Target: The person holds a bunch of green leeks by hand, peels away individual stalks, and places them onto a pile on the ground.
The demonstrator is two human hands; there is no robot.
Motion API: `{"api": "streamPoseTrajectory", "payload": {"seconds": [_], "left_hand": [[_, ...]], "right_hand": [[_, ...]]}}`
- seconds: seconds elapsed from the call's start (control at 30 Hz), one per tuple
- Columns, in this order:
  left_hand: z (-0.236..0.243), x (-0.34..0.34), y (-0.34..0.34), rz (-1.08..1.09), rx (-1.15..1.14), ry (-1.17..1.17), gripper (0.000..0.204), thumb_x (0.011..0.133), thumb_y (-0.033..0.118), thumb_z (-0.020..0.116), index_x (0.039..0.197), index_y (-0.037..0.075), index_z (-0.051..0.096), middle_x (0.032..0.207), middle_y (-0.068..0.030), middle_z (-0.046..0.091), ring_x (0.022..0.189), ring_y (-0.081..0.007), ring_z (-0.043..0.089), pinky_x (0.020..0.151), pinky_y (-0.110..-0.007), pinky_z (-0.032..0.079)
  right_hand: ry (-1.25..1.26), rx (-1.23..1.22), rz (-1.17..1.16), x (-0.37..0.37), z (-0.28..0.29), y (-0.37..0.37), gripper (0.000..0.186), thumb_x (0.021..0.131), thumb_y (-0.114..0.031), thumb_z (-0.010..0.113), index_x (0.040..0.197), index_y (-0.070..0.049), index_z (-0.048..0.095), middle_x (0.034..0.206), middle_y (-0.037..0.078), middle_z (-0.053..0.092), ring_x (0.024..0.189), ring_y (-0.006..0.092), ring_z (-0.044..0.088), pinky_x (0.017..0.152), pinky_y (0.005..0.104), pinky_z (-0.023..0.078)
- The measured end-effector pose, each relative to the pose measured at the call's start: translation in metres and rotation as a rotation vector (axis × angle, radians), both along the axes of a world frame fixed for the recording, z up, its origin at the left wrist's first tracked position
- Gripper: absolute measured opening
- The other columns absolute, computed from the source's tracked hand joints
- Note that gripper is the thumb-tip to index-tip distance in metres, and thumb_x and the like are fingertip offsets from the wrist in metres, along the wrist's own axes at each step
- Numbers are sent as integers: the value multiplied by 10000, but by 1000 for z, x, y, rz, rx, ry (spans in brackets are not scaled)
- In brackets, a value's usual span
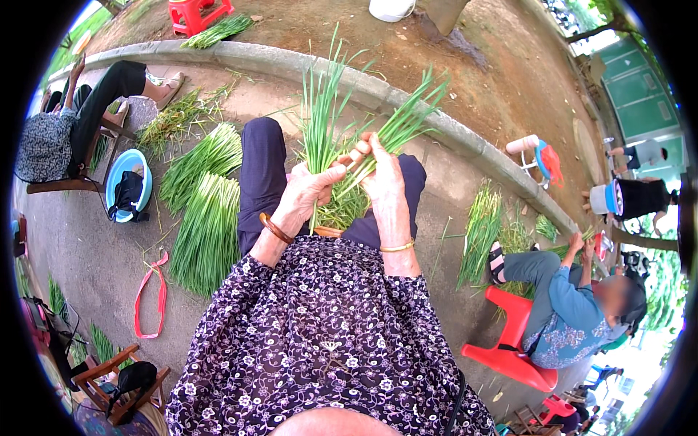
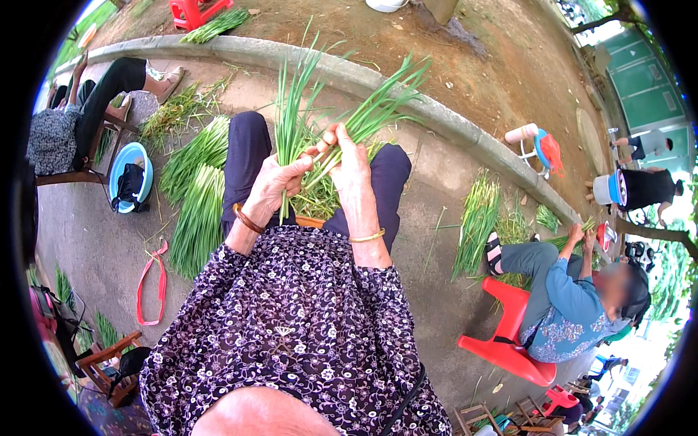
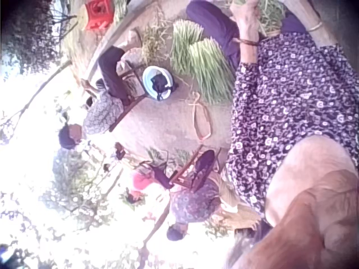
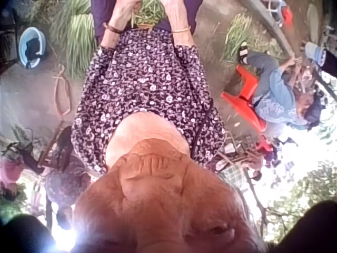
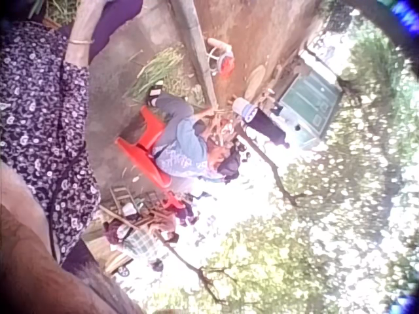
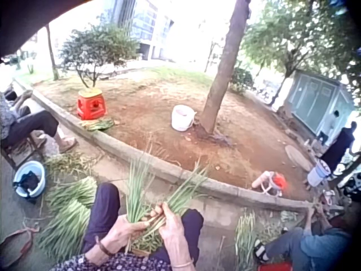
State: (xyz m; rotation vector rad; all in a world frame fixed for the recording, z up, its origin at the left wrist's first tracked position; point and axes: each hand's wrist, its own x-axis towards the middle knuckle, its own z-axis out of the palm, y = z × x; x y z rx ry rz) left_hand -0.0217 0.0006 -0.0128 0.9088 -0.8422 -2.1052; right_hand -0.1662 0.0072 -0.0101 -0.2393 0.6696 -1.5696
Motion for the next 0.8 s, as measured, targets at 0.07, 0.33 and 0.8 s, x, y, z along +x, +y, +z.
{"api": "streamPoseTrajectory", "payload": {"seconds": [0.07, 0.33, 0.8], "left_hand": [[0, 2, -2, -4, 7, 47, 170, 792, 163, 582, 866, 14, 551, 626, 8, 508, 382, -18, 332, 329, -158, 265], [-19, 3, -28, 12, 114, 319, 232, 870, 239, 451, 935, 22, 502, 793, -55, 529, 503, -71, 413, 421, -202, 374], [-21, -6, -45, 128, 63, 300, 164, 830, 203, 531, 863, 43, 547, 827, -42, 530, 690, -139, 522, 658, -286, 487]], "right_hand": [[37, 42, -59, -5, 5, 2, 181, 875, -205, 440, 851, -33, 490, 624, 0, 449, 494, 105, 428, 457, 277, 430], [64, 103, 100, -10, -2, 15, 187, 841, -213, 507, 844, -26, 508, 525, -43, 373, 349, 47, 263, 306, 214, 246], [552, 162, 148, 34, 16, 21, 157, 697, -88, 677, 790, -28, 565, 478, -45, 425, 320, 38, 319, 292, 191, 222]]}}
